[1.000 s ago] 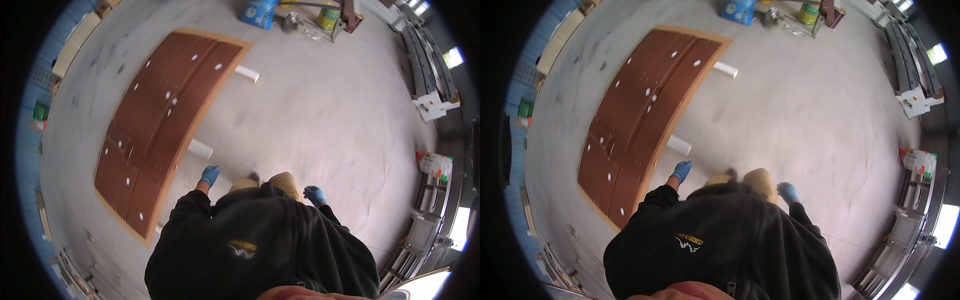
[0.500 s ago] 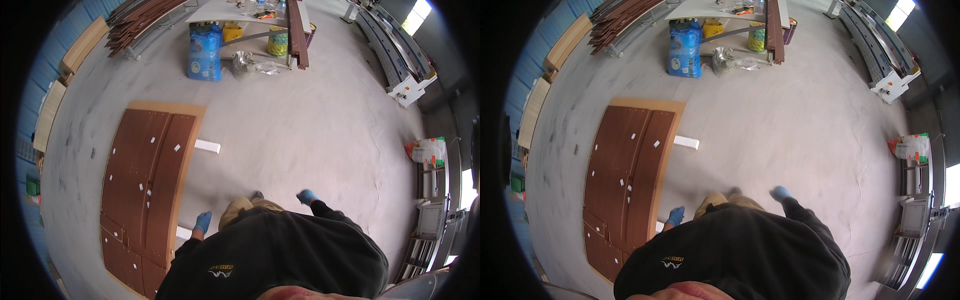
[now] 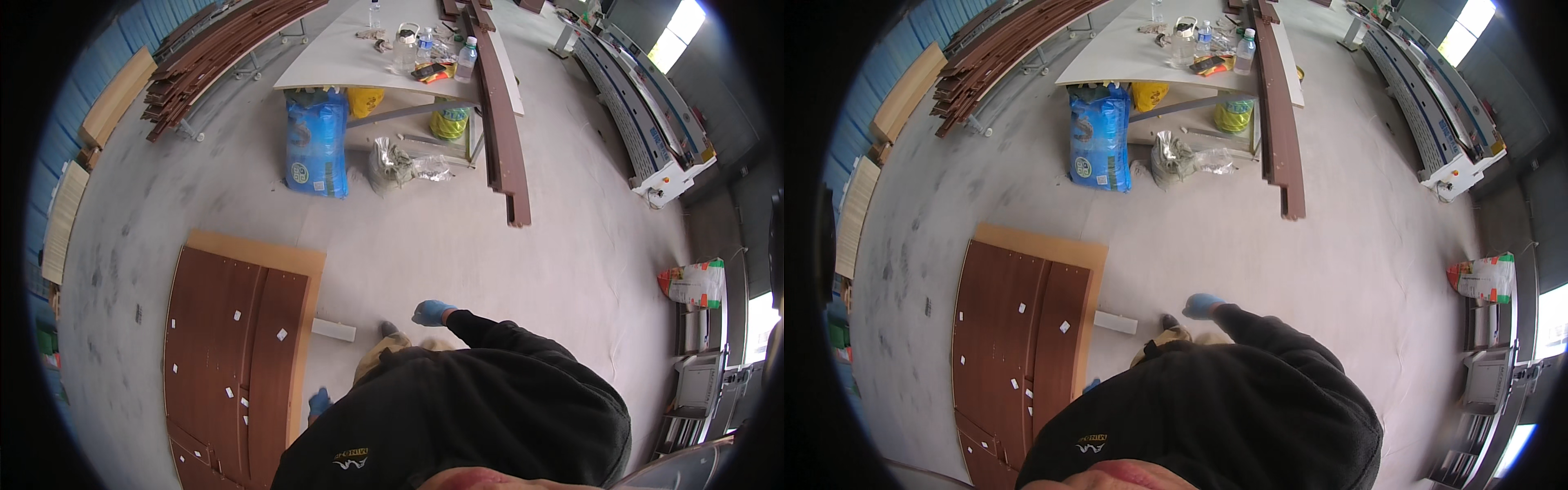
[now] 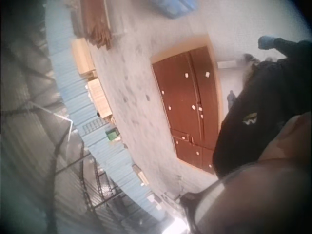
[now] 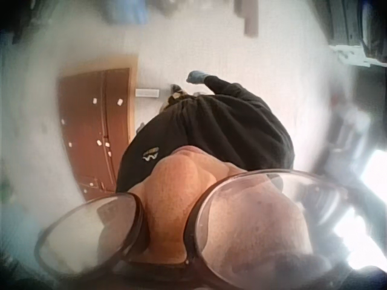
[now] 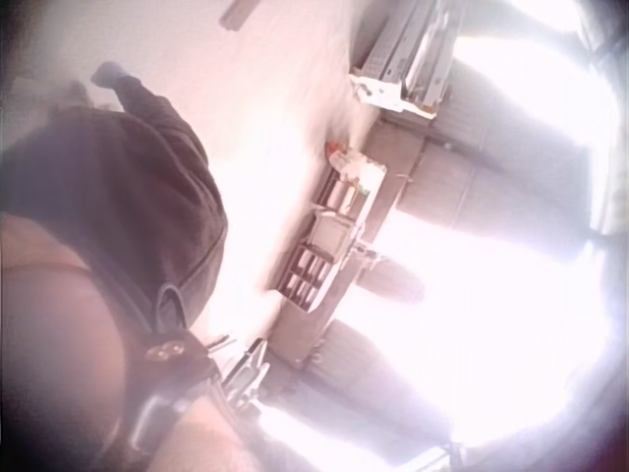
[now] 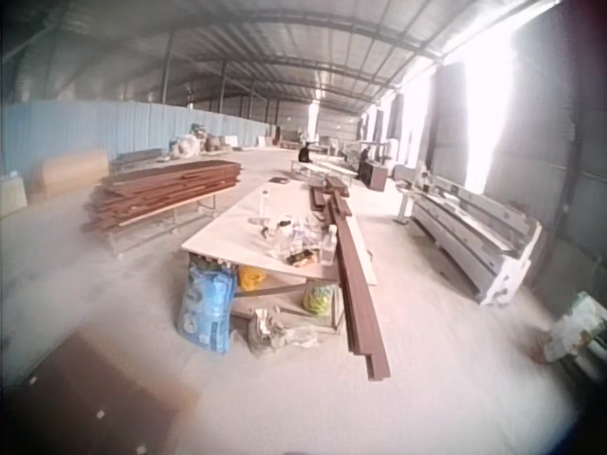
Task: The person applies adhesive to the edge of a wooden panel using a small tube, then wipes the surface with a cloth. The person picks up another panel, applies adhesive to its edge, and places it on a stack. The person repeats this process with additional panels, handling each one individually.
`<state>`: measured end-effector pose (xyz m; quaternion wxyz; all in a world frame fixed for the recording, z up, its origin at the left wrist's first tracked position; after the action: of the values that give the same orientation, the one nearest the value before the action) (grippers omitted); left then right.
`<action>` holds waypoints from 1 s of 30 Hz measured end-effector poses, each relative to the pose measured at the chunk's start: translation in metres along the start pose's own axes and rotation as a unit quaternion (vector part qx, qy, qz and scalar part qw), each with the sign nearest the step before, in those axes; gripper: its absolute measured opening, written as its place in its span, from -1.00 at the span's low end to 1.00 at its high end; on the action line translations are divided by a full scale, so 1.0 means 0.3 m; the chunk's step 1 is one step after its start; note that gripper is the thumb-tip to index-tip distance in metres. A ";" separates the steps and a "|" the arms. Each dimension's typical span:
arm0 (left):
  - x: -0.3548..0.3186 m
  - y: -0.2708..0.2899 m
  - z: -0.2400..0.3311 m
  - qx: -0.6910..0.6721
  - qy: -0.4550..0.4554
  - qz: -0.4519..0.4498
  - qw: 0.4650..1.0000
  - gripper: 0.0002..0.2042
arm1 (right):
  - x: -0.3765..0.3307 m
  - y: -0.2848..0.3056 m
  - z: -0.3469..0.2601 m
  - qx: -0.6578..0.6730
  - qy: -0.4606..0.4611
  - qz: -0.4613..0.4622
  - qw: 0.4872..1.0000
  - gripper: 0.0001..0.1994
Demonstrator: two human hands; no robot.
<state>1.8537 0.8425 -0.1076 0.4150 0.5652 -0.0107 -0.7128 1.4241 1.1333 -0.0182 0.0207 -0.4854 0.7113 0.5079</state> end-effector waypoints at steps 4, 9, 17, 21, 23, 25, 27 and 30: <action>0.143 -0.173 0.682 0.016 -0.171 -0.044 0.984 -0.64 | 0.243 0.223 0.077 0.070 -0.060 0.013 0.996 -0.60; 0.301 -0.366 1.441 -0.079 -0.442 0.015 0.894 -0.74 | 0.705 0.483 0.228 0.193 -0.171 0.039 0.965 -0.60; 0.455 -0.380 1.804 -0.082 -0.044 -0.015 0.996 -0.67 | 1.533 1.143 0.261 -0.010 -0.079 -0.012 0.997 -0.49; 0.505 -0.323 1.819 -0.223 -0.032 0.053 0.973 -0.66 | 1.915 1.454 0.026 -0.020 -0.036 0.007 0.999 -0.51; 0.514 -0.301 1.829 -0.181 0.043 0.108 0.977 -0.65 | 2.090 1.532 -0.123 -0.025 0.027 0.014 0.999 -0.50; 0.542 -0.274 1.894 -0.168 0.071 0.099 0.978 -0.64 | 2.260 1.570 -0.258 -0.011 0.052 0.036 0.998 -0.52; 0.608 -0.226 1.991 -0.150 0.074 0.078 0.983 -0.63 | 2.416 1.565 -0.376 0.049 0.066 -0.020 0.996 -0.61; 0.805 -0.118 2.204 -0.111 0.052 0.048 0.991 -0.62 | 2.635 1.563 -0.552 0.044 0.213 -0.047 0.975 -0.75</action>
<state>1.2905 0.4199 -0.0787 0.5091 0.5507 0.0625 -0.6585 0.7500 0.4870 -0.0219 -0.0862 -0.6137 0.6978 0.3592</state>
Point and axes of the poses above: each hand's wrist, its own x-axis towards the middle knuckle, its own y-axis out of the back of the hand, z = x × y, the point moved 3 cm from there along x, towards the middle knuckle, and after that the axes turned 8 degrees about z, right-handed, at the moved point
